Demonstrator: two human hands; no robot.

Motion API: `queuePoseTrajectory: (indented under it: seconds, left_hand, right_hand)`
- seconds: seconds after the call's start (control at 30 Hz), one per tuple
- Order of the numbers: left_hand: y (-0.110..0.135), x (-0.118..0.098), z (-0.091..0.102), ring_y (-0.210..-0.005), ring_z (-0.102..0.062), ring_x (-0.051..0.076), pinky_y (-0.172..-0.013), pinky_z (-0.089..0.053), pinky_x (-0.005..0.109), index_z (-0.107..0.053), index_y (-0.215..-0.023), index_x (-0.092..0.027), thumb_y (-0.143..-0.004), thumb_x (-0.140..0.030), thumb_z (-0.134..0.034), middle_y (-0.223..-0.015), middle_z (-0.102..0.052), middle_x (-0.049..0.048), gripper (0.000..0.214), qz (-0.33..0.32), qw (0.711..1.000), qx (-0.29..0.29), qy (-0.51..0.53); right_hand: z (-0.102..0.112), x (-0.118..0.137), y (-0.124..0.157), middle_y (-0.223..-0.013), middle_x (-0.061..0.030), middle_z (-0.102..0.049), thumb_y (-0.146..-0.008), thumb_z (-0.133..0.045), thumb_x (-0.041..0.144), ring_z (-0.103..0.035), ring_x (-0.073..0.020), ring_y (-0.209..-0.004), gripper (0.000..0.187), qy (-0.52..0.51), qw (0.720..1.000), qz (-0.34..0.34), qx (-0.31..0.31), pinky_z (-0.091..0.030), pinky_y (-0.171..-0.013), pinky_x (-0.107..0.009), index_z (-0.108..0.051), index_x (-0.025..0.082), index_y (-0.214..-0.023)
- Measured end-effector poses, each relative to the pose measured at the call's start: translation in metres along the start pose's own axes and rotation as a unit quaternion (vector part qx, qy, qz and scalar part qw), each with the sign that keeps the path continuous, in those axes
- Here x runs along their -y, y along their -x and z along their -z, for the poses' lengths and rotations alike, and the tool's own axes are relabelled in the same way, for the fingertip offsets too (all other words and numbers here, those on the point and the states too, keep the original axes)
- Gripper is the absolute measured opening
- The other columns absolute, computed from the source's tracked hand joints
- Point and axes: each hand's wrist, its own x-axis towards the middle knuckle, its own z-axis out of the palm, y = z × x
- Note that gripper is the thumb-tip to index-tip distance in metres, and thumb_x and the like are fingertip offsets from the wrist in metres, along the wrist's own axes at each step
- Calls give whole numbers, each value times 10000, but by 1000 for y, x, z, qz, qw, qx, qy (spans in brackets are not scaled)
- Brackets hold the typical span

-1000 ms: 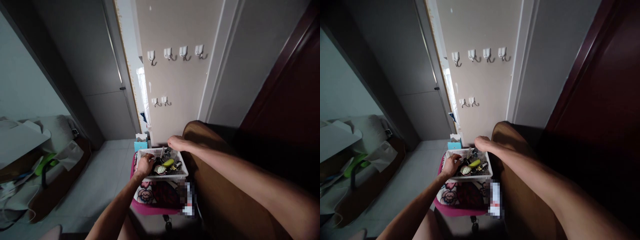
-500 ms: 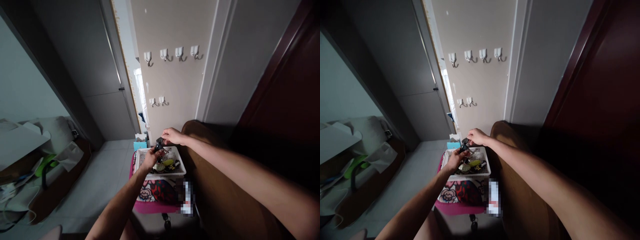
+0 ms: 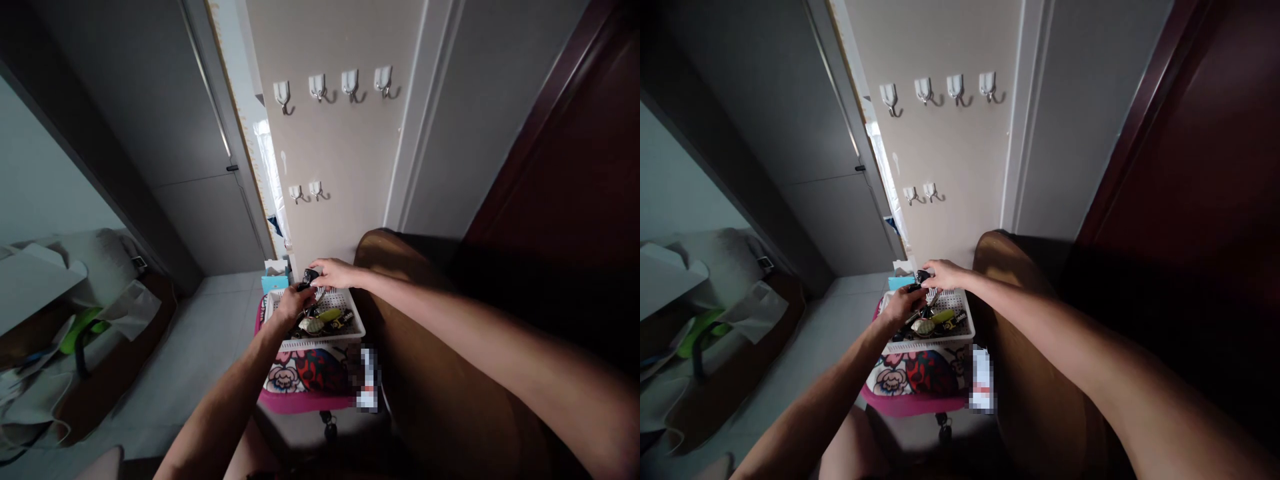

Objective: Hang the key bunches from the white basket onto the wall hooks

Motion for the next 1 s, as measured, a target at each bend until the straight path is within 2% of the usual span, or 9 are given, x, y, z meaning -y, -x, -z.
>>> queuePoseTrajectory:
  seconds: [0.13, 0.23, 0.3, 0.37, 0.43, 0.5, 0.6, 0.77, 1.0]
  left_hand:
    - [-1, -10, 3, -344, -354, 19, -374, -262, 153, -455, -491, -112, -523, -179, -562, -375, -399, -55, 131, -15, 998, 17, -66]
    - [-3, -15, 6, -362, -387, 24, -393, -289, 150, -463, -550, -112, -553, -193, -545, -411, -422, -49, 115, 12, 999, 42, 2]
    - [-4, -17, 7, -363, -399, 24, -397, -301, 146, -462, -576, -114, -578, -183, -527, -428, -433, -46, 95, 37, 996, 56, 56]
    - [-5, -18, 8, -372, -420, 26, -408, -321, 144, -463, -590, -113, -602, -165, -506, -447, -452, -38, 69, 67, 991, 70, 93]
    - [-5, -19, 8, -398, -452, 35, -428, -346, 147, -472, -607, -110, -632, -154, -475, -471, -477, -24, 51, 99, 985, 86, 113]
    - [-6, -21, 8, -425, -478, 45, -444, -365, 153, -483, -623, -108, -658, -152, -444, -492, -497, -13, 68, 123, 980, 98, 125]
    - [-6, -26, 8, -430, -486, 50, -445, -376, 158, -495, -642, -110, -677, -154, -421, -494, -506, -10, 93, 133, 977, 103, 129]
    - [-7, -35, 13, -409, -476, 46, -434, -372, 159, -498, -621, -108, -693, -153, -401, -469, -498, -12, 130, 124, 984, 79, 99]
    - [-7, -31, 14, -418, -478, 65, -415, -333, 164, -516, -596, -103, -651, -234, -454, -462, -493, -6, 155, 112, 988, 94, -52]
  right_hand:
    - [4, -9, -5, -592, 4, -553, -634, -462, 186, -483, -75, -445, 232, 57, 998, 0, -30, -356, -418, -175, -514, 144, -856]
    - [10, -7, -4, -689, -17, -571, -626, -455, 169, -506, -98, -555, 248, 124, 986, 22, -107, -377, -517, -201, -531, 162, -862]
    - [12, -3, -2, -822, -35, -558, -592, -481, 144, -504, -117, -692, 316, 167, 972, 77, -149, -374, -611, -215, -522, 175, -904]
    - [11, 0, -1, -936, -40, -520, -553, -499, 107, -474, -127, -808, 389, 190, 959, 155, -138, -353, -687, -217, -513, 184, -934]
    - [9, 1, 0, -931, -30, -527, -532, -500, 85, -470, -124, -821, 411, 198, 954, 201, -98, -345, -697, -208, -521, 185, -930]
    - [6, 1, 0, -825, -12, -569, -546, -485, 93, -500, -111, -727, 384, 190, 961, 191, -67, -361, -639, -195, -532, 182, -917]
    - [4, 1, 1, -755, -2, -588, -597, -457, 134, -509, -103, -659, 331, 165, 970, 169, -63, -358, -593, -185, -539, 177, -915]
    - [5, 7, 3, -755, 6, -587, -643, -425, 158, -498, -94, -654, 330, 163, 972, 142, -95, -337, -588, -175, -514, 189, -959]
    - [14, 15, 3, -612, 11, -576, -638, -364, 86, -481, -72, -559, 259, 166, 968, 99, -162, -319, -521, -155, -591, 155, -739]
